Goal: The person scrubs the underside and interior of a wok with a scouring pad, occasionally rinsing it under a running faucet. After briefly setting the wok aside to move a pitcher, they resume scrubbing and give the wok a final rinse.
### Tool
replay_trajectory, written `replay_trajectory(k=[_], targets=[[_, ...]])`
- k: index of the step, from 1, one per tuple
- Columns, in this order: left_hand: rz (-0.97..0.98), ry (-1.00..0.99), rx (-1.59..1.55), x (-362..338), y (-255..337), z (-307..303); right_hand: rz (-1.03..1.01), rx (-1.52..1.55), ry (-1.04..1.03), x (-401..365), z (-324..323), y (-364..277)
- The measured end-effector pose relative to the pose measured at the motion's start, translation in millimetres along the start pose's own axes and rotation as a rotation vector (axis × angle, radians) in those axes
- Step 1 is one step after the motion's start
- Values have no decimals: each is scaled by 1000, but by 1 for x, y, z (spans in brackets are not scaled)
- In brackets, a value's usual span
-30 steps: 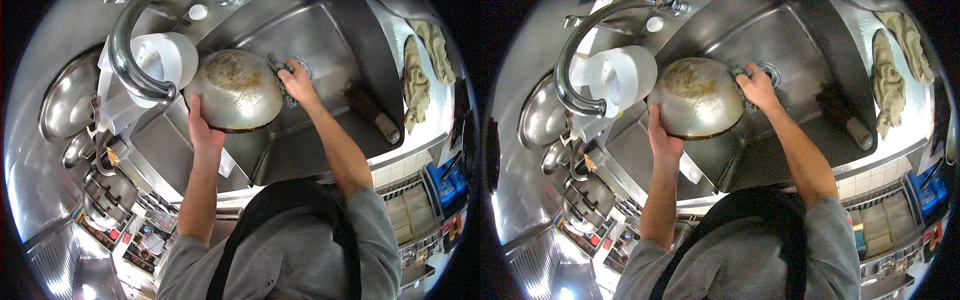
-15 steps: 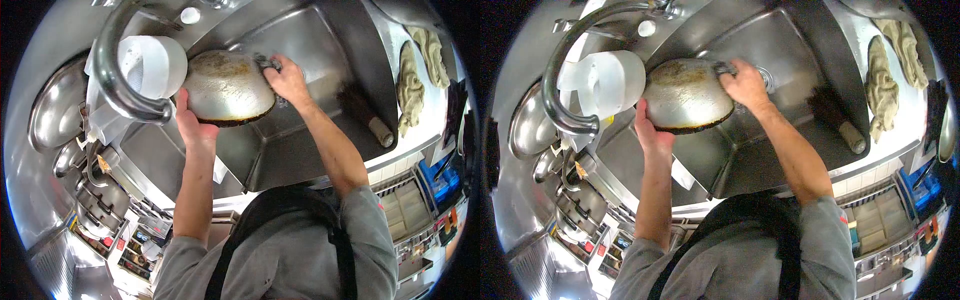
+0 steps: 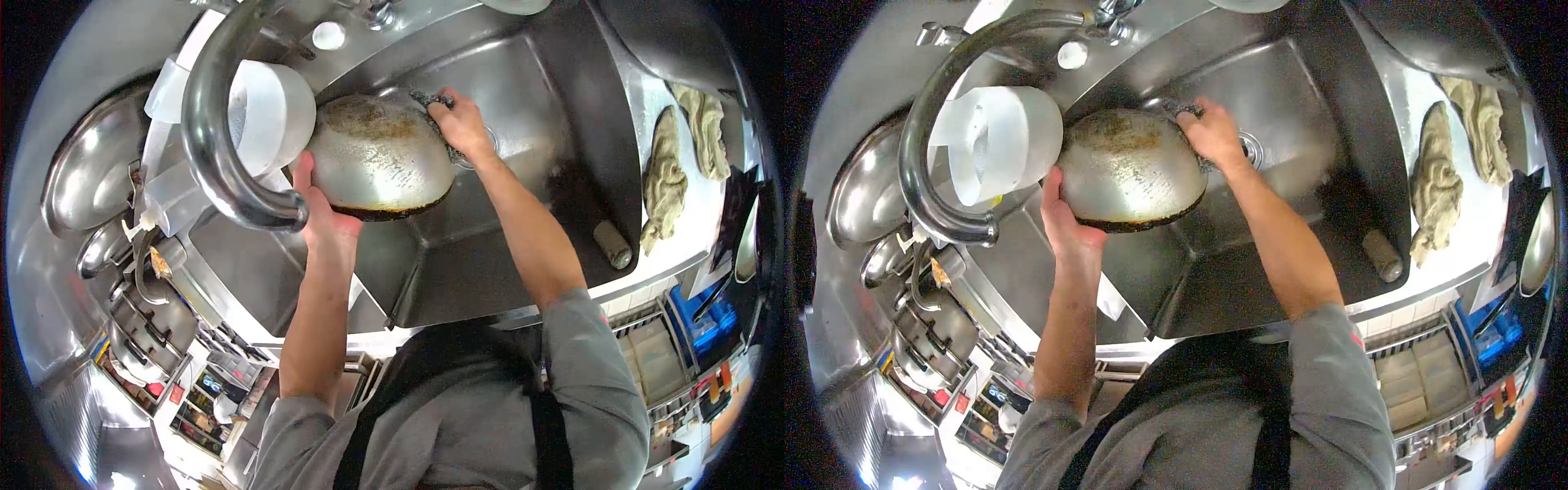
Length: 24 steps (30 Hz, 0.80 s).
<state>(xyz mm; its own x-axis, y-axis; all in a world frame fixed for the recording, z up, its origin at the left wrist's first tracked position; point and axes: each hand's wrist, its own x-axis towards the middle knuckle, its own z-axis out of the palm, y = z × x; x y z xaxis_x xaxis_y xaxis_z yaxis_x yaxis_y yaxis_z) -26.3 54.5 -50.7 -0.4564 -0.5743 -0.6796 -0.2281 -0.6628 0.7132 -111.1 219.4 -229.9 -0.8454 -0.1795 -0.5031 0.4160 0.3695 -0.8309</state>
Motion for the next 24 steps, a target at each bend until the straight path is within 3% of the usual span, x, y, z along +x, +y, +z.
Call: replay_trajectory(k=[2,5,8,9,10,13,15,17,19,22,23,24], targets=[[-41,100,23,-6,-4,0,-26,-20,55,-8,-1,9],[-54,18,-12,-5,0,-2,-24,30,-69,-57,-25,-52],[-23,75,72,-2,1,-9,-628,52,78,-107,2,-83],[-87,-78,-9,12,1,-29,-702,80,1,-124,7,-103],[-144,-220,-87,15,3,-32,-699,-80,-78,-133,8,-114],[-66,-84,-27,9,-2,-25,-693,61,-11,-117,12,-85],[-44,44,52,0,-2,-15,-546,130,193,-91,9,-55],[-39,73,52,-7,-3,-10,35,175,-58,-68,-19,-29],[-34,100,50,-6,-1,-9,134,169,-14,-42,-4,38],[7,126,82,-5,-7,-16,93,89,10,-20,11,56],[-7,132,88,-5,-6,-15,174,71,-139,-7,7,57],[-16,133,88,-3,-4,-12,176,62,-131,2,10,61]])
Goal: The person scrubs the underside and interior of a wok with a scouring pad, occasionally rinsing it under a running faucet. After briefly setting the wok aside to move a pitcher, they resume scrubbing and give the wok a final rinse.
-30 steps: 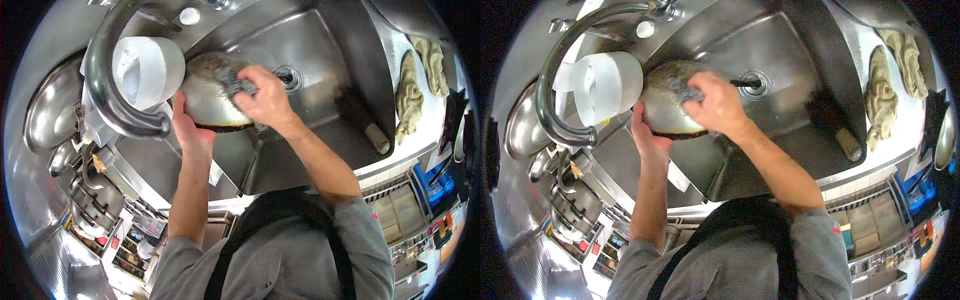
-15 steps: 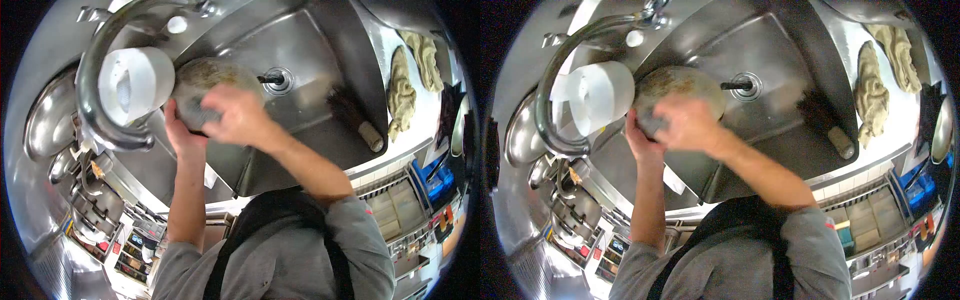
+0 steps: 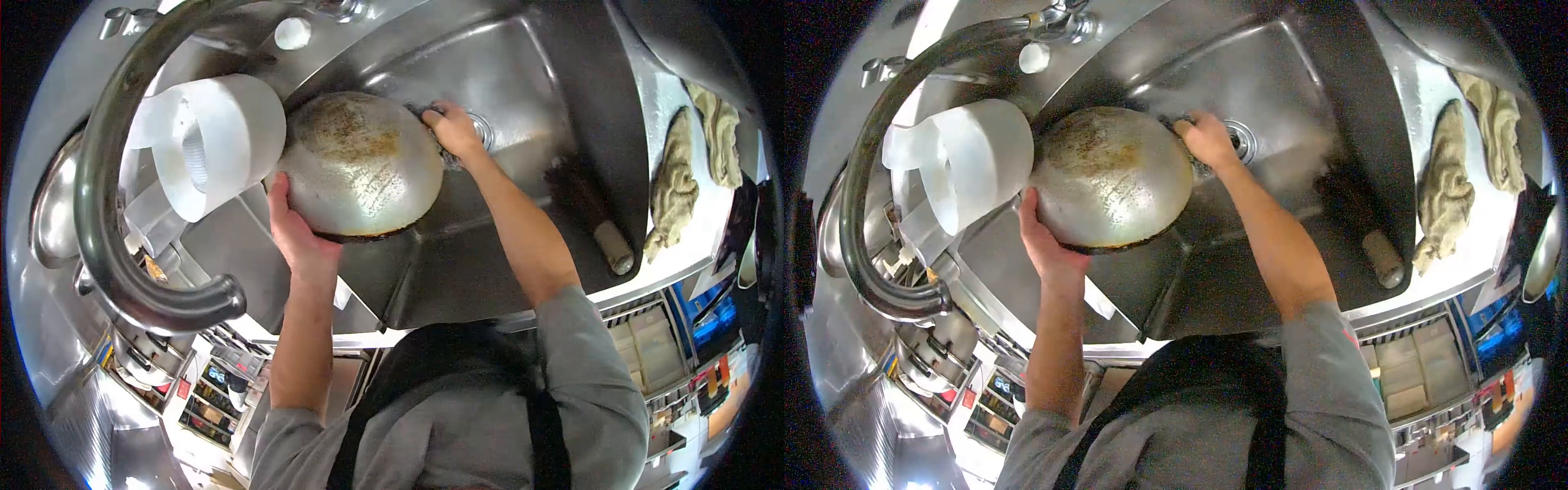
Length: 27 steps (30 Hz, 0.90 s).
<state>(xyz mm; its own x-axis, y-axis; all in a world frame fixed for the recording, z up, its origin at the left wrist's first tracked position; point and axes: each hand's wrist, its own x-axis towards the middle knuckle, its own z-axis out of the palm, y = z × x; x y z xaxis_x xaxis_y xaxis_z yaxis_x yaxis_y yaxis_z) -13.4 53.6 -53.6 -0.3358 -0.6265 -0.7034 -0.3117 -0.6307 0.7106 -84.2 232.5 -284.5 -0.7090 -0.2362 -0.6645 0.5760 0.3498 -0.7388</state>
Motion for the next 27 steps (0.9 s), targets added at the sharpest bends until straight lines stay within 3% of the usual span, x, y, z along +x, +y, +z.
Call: replay_trajectory(k=[4,6,8,11,12,14,16,19,24,27], targets=[[71,-36,18,6,0,-9,-27,-44,-52,1,-2,-4],[10,72,19,-10,2,-4,-49,-100,15,-13,-7,-6],[80,71,70,-12,-2,-25,-58,-6,-67,-50,-20,-22],[107,-50,26,-30,-13,-57,-39,-71,-29,-88,-24,-6],[111,-37,2,-41,-15,-65,33,73,21,-105,-26,-3],[43,-249,-26,-59,-17,-83,90,200,60,-136,-34,-7],[-5,-137,42,-68,-14,-108,151,300,71,-161,-42,-23],[0,-184,251,-81,-10,-133,69,181,8,-169,-56,-22],[-94,-234,30,-76,-16,-157,-133,13,14,-185,-37,-87],[17,-293,339,-69,-21,-172,-276,-146,-19,-180,-22,-109]])
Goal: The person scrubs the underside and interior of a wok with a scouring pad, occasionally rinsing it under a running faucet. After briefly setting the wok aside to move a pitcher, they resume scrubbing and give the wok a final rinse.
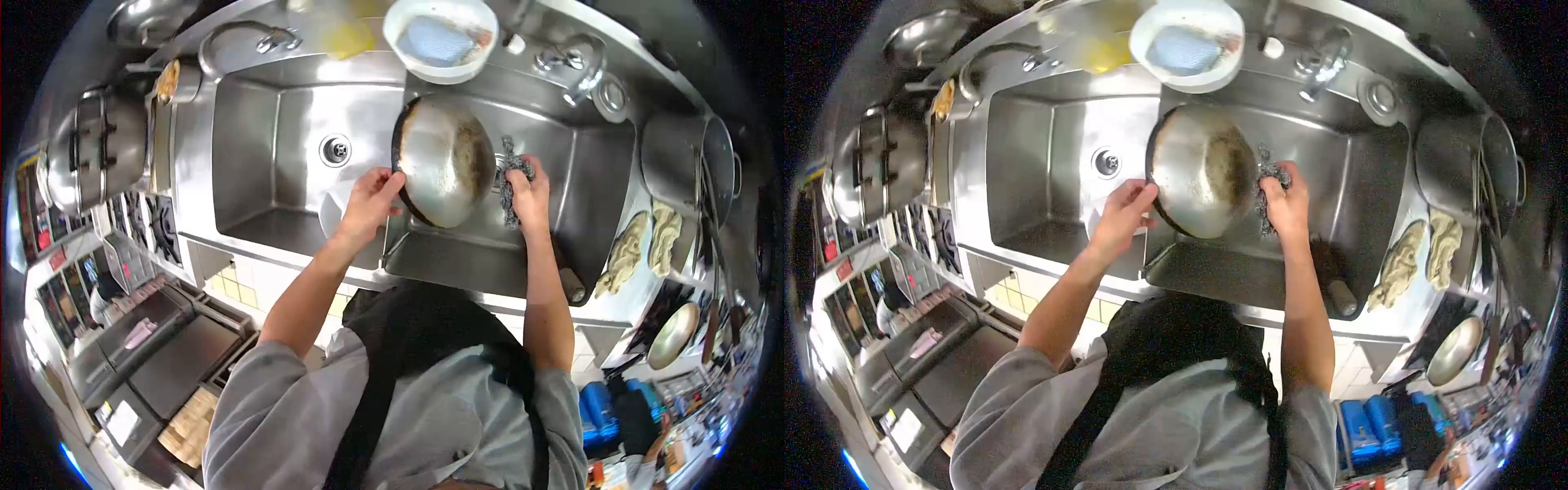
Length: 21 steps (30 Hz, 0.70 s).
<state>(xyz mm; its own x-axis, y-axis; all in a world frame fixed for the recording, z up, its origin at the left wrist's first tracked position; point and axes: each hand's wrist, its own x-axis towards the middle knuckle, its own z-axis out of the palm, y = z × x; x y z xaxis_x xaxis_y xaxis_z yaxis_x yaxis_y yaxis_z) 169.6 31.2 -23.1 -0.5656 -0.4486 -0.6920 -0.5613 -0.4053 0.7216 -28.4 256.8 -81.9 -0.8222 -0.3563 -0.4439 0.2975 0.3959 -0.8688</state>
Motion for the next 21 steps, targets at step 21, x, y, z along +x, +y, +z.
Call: replay_trajectory(k=[21], targets=[[942,256,873,38,-10,14,-1077,-937,-146,125,123,-241]])
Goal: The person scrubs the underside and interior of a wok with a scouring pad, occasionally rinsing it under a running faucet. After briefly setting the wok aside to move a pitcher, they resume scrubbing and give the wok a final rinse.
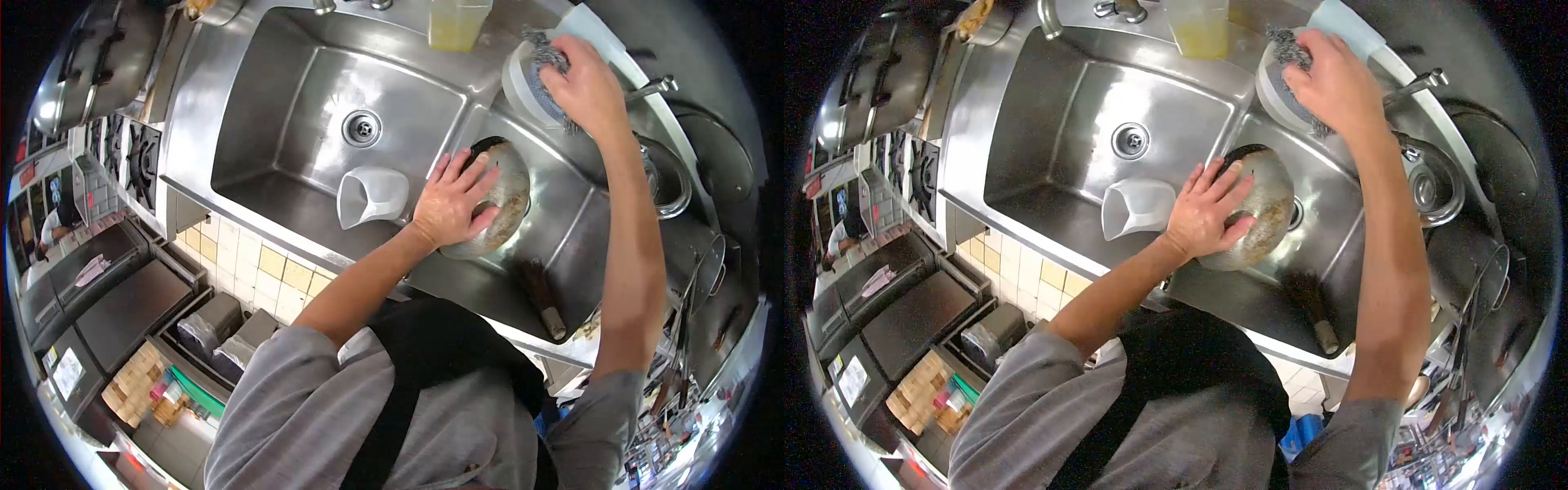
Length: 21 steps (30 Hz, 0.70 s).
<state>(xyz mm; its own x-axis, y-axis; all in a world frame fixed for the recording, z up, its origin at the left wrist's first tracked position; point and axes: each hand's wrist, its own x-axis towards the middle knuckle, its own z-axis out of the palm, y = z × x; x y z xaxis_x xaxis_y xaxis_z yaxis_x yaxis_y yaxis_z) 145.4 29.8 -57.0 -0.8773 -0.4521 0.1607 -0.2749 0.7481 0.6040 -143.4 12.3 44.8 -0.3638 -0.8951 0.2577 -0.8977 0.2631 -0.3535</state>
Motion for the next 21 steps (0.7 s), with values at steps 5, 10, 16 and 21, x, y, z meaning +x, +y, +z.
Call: replay_trajectory(k=[5,10,16,21], targets=[[21,0,-14,2,-2,7,206,-160,-407,28,40,16],[-11,-37,4,0,-2,6,276,-113,-535,27,55,0],[33,-8,37,-1,-3,13,-53,56,74,-11,-7,-12],[72,5,52,6,-5,12,524,239,-124,-76,-71,-52]])
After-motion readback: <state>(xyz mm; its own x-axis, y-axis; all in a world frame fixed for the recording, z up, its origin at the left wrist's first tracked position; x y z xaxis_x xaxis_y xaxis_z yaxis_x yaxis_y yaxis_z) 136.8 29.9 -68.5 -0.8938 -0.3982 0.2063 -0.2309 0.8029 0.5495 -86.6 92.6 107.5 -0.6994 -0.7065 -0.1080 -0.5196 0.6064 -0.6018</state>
